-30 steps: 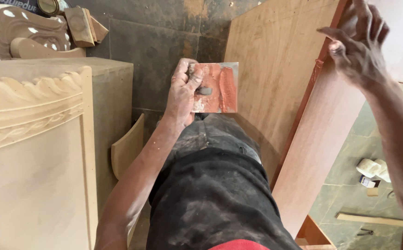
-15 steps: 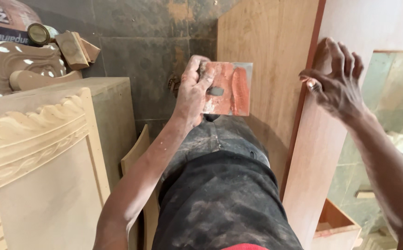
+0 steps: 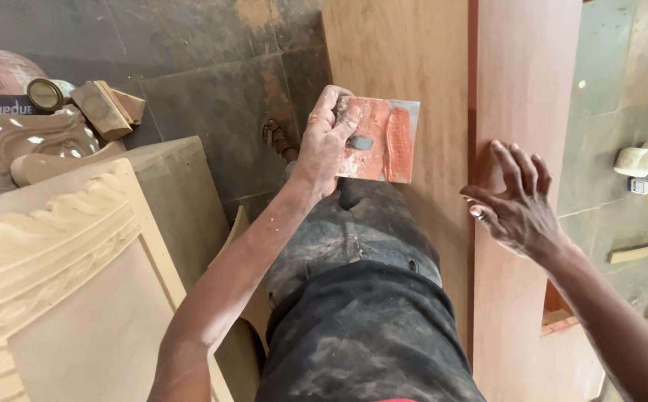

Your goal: The person applies a reddish-brown paste to wood panels using a small metal spatula and then sands the edges of a wooden furniture component.

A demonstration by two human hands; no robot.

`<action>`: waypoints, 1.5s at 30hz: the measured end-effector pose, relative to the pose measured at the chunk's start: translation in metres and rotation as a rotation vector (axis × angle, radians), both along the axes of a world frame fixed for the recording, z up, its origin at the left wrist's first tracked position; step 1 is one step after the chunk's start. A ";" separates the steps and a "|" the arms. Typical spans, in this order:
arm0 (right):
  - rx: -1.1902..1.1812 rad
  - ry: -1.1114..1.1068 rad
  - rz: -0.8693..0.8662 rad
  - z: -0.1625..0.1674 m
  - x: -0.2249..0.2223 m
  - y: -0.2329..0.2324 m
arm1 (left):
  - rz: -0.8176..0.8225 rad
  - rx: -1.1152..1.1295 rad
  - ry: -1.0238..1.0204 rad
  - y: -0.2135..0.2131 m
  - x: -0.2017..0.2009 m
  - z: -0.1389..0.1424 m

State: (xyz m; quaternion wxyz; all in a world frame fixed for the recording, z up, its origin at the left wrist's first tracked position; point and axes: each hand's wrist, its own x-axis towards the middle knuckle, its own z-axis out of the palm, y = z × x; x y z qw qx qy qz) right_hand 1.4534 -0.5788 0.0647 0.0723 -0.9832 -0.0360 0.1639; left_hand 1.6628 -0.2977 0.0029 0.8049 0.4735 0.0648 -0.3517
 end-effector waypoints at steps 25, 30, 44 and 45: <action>0.161 0.006 0.182 -0.018 -0.359 0.013 | 0.199 0.043 0.032 0.014 -0.379 -0.026; 0.132 -0.027 0.211 -0.024 -0.298 0.002 | 0.227 -0.008 0.050 0.036 -0.382 -0.021; -0.470 -0.154 0.779 -0.017 -0.264 -0.048 | 0.192 -0.151 0.169 0.086 -0.337 -0.007; -0.442 -0.161 0.769 -0.013 -0.254 -0.051 | 0.172 -0.119 0.171 0.089 -0.334 -0.008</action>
